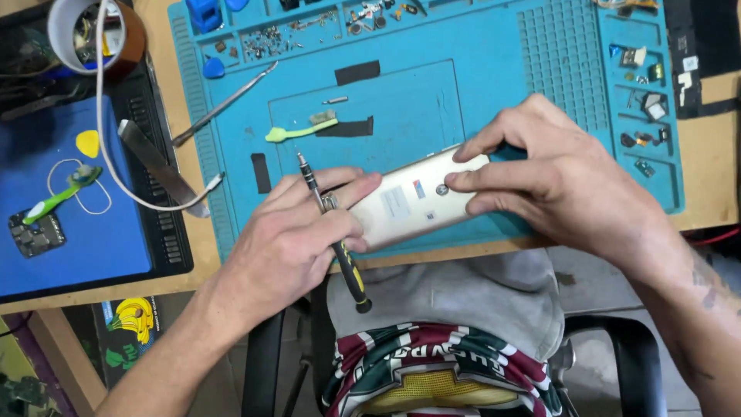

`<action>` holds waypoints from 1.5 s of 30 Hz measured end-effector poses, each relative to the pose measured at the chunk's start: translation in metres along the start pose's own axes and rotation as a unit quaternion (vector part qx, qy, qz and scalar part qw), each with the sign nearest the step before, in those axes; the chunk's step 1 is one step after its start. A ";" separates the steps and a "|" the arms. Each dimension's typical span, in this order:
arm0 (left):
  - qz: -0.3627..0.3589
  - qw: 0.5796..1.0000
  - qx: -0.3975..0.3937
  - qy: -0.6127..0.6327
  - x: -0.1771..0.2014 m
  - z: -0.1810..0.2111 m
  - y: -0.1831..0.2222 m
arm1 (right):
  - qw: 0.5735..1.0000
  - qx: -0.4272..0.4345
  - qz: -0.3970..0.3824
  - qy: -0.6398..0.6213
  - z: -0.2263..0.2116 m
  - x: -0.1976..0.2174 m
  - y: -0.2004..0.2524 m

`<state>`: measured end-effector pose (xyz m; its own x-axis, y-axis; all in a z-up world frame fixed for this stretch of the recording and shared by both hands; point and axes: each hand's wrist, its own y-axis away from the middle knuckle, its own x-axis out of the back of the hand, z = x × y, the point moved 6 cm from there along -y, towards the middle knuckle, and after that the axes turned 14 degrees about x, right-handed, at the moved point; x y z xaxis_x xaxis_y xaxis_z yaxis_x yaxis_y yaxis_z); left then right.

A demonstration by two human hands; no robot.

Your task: The person is finishing a phone repair by aligning the back cover and securing it with several rubber bands to allow the adhesive to set.

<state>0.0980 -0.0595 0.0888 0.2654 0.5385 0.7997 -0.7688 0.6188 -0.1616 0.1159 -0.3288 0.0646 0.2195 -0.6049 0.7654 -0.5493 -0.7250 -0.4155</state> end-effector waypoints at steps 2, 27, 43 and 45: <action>-0.021 1.000 0.009 -0.009 -0.004 0.007 -0.005 | 1.000 0.008 -0.002 -0.003 -0.004 0.002 -0.003; -0.061 0.990 0.076 -0.100 -0.055 0.055 -0.048 | 0.994 0.003 -0.105 -0.003 0.014 -0.013 -0.013; -0.010 0.995 0.062 -0.082 -0.058 0.055 -0.045 | 0.984 0.015 -0.153 0.090 -0.017 -0.005 0.004; -0.008 0.996 0.056 -0.067 -0.056 0.056 -0.046 | 0.987 0.063 -0.114 0.093 -0.019 0.000 0.003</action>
<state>0.0862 -0.1498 0.0837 0.2036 0.4428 0.8732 -0.8276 0.5544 -0.0882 0.0986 -0.3246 0.0729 0.1670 -0.3596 0.9180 -0.3960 -0.8772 -0.2715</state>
